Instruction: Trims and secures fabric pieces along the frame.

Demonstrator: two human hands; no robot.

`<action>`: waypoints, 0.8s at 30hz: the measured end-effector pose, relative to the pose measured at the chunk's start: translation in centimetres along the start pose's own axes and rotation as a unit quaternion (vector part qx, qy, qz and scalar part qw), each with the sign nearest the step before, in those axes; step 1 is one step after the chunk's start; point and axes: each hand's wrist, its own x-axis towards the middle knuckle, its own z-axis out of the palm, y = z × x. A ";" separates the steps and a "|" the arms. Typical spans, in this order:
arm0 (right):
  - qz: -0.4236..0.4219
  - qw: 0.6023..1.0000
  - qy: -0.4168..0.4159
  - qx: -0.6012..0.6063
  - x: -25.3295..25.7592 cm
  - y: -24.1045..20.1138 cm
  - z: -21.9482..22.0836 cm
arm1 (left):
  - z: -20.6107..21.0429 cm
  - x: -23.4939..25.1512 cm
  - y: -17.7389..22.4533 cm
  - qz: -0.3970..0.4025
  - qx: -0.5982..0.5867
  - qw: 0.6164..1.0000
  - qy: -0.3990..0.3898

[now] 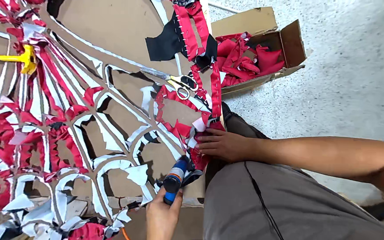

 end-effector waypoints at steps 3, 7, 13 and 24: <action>0.006 1.000 0.029 -0.009 -0.6 -0.4 0.8 | 1.5 0.6 0.7 0.021 0.009 0.999 0.028; 0.053 0.996 0.072 -0.015 -0.3 -1.5 1.6 | 1.8 2.1 1.6 -0.006 0.015 0.999 0.028; 0.167 0.970 0.164 0.064 -0.5 -2.5 0.7 | 1.1 3.1 2.5 -0.040 0.054 0.998 -0.003; 0.485 0.686 0.172 0.515 0.5 4.0 -0.8 | -0.1 4.2 3.4 0.051 0.091 0.994 0.031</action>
